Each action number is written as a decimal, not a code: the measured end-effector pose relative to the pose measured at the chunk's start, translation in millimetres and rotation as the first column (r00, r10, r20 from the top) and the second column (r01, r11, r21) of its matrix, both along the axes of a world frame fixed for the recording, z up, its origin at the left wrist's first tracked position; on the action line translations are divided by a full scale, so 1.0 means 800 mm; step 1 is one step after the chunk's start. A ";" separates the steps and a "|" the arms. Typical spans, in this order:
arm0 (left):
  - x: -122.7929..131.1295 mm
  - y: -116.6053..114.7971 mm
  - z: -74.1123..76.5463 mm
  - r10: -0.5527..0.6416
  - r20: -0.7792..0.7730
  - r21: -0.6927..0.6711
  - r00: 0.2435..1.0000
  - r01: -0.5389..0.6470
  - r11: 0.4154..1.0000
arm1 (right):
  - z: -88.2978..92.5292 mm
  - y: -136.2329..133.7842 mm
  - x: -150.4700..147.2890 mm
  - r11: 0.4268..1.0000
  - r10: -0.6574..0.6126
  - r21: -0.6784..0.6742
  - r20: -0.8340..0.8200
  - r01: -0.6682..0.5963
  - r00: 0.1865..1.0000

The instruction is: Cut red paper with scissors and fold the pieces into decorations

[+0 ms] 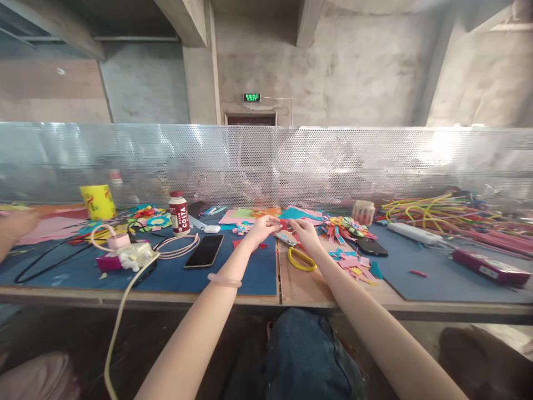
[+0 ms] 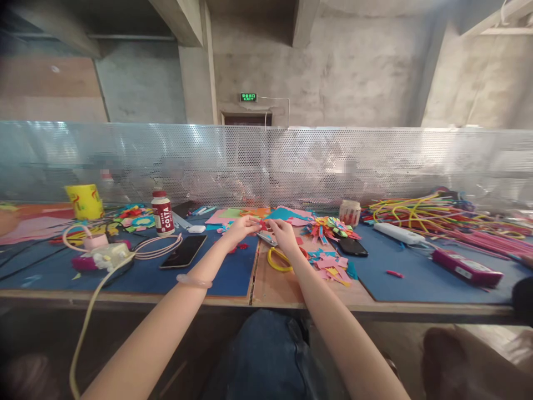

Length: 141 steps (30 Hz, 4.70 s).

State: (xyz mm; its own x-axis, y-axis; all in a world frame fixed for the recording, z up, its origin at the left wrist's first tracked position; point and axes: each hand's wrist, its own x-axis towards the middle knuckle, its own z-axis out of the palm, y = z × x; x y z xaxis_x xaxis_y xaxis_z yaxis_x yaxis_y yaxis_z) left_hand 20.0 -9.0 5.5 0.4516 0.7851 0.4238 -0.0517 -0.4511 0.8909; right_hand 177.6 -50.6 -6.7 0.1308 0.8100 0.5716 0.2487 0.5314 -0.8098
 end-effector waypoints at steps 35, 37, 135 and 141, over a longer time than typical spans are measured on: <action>-0.006 -0.003 0.001 -0.053 -0.048 -0.165 0.997 0.044 0.985 | -0.006 -0.005 0.004 0.945 0.261 -0.203 0.005 -0.255 0.965; -0.005 -0.002 0.001 -0.003 -0.033 -0.154 0.999 -0.002 0.988 | -0.003 -0.008 0.002 0.940 0.259 -0.235 0.020 -0.247 0.966; 0.001 -0.012 0.015 -0.076 0.181 -0.062 0.981 0.088 0.994 | 0.005 -0.035 -0.057 0.986 0.043 -0.104 -0.601 -0.131 0.798; 0.001 -0.010 0.014 -0.034 0.175 -0.104 0.984 0.053 0.993 | 0.004 -0.033 -0.058 0.995 -0.012 -0.093 -0.537 -0.045 0.844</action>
State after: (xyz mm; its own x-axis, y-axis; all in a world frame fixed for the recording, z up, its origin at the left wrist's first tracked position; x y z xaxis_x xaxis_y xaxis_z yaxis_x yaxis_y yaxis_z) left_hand 20.7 -16.8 16.8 0.4138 0.8119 0.4118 -0.2260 -0.3466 0.9104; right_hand 130.9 -76.7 -3.3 0.3797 0.8627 0.3340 -0.2473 0.4426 -0.8619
